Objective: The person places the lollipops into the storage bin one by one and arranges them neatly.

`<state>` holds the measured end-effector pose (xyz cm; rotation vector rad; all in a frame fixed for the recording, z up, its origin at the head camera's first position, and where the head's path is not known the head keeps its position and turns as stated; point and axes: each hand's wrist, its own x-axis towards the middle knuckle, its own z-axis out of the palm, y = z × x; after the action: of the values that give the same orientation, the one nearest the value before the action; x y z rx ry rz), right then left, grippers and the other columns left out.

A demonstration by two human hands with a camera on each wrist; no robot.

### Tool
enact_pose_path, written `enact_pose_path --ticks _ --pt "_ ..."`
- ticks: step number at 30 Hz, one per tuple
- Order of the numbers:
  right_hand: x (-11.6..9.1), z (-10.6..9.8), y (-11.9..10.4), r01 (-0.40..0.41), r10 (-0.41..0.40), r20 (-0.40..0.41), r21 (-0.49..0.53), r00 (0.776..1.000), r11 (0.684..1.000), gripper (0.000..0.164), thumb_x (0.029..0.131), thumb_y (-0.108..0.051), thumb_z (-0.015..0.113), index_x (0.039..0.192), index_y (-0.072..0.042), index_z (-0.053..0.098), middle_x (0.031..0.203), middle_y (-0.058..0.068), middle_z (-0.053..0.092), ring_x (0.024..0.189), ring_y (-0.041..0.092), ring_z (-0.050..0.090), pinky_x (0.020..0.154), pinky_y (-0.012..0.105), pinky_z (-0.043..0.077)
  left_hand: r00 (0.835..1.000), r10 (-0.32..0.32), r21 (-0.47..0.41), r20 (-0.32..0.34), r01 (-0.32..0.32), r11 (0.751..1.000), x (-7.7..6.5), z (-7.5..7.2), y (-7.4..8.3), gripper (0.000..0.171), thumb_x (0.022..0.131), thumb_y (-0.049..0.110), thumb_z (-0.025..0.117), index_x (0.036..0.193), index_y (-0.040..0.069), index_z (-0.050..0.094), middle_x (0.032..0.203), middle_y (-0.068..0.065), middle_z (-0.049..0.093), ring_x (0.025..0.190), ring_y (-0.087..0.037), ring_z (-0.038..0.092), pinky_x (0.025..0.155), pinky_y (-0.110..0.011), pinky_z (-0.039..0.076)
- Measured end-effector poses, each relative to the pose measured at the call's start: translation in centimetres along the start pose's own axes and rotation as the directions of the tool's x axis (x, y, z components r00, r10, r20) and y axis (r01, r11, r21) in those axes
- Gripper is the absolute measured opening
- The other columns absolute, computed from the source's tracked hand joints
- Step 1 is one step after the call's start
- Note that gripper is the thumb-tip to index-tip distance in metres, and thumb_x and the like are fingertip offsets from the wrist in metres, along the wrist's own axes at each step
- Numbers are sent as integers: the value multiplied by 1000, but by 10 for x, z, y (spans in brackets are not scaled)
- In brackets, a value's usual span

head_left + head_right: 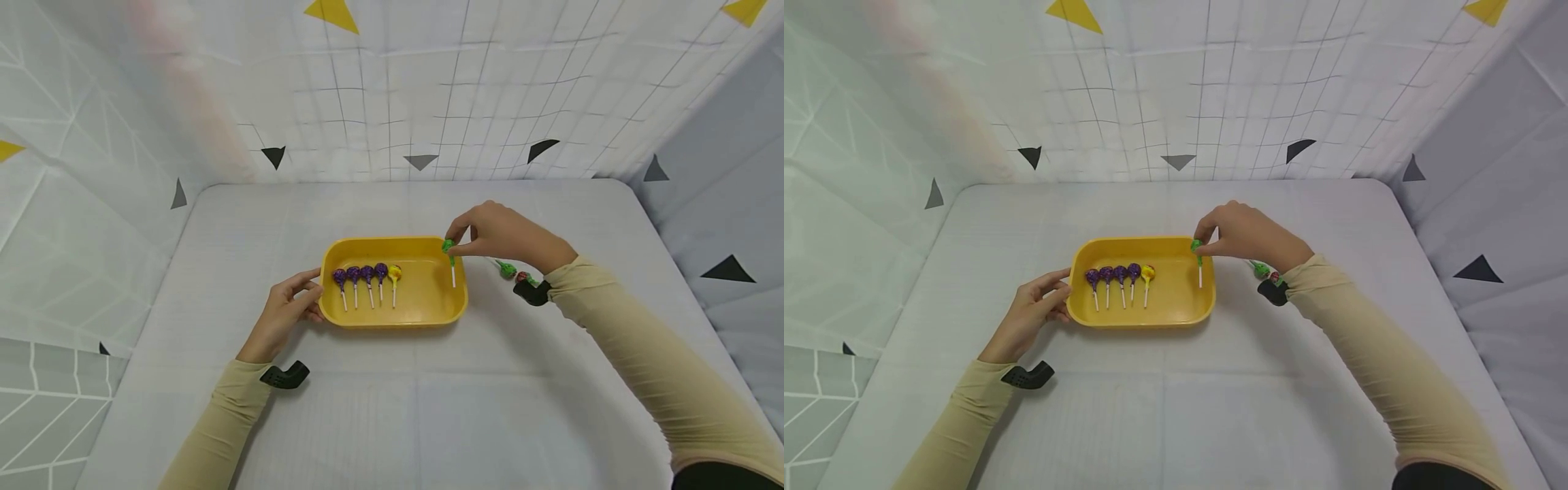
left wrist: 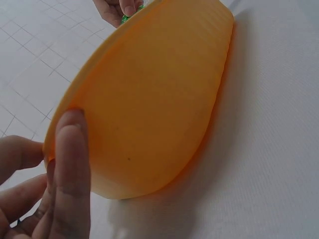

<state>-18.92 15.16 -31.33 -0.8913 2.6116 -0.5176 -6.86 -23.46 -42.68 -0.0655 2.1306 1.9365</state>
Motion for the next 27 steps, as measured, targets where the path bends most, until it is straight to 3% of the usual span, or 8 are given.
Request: enact_pose_path --ticks 10,18,27 --pt "15 10 -9 20 -17 49 -57 999 998 17 91 -30 81 103 -19 81 99 -6 78 82 16 64 69 29 57 1000 9 -8 4 -9 1000 0 0 0 51 107 22 59 154 7 48 113 -16 59 74 -14 68 69 -29 65" --pt "27 22 -16 3 5 85 -93 996 996 18 91 -30 80 105 -17 81 99 -3 78 92 18 67 82 36 60 1000 13 -6 4 -13 1000 0 0 0 50 107 22 59 154 7 48 114 -17 59 73 -14 68 69 -29 65" --pt "40 36 -24 22 -6 118 -129 993 991 17 91 -31 80 101 -17 81 96 -4 78 96 20 67 87 40 60 1000 7 -8 5 -6 1000 0 0 0 50 107 21 59 154 7 48 112 -13 59 73 -14 68 69 -29 65"
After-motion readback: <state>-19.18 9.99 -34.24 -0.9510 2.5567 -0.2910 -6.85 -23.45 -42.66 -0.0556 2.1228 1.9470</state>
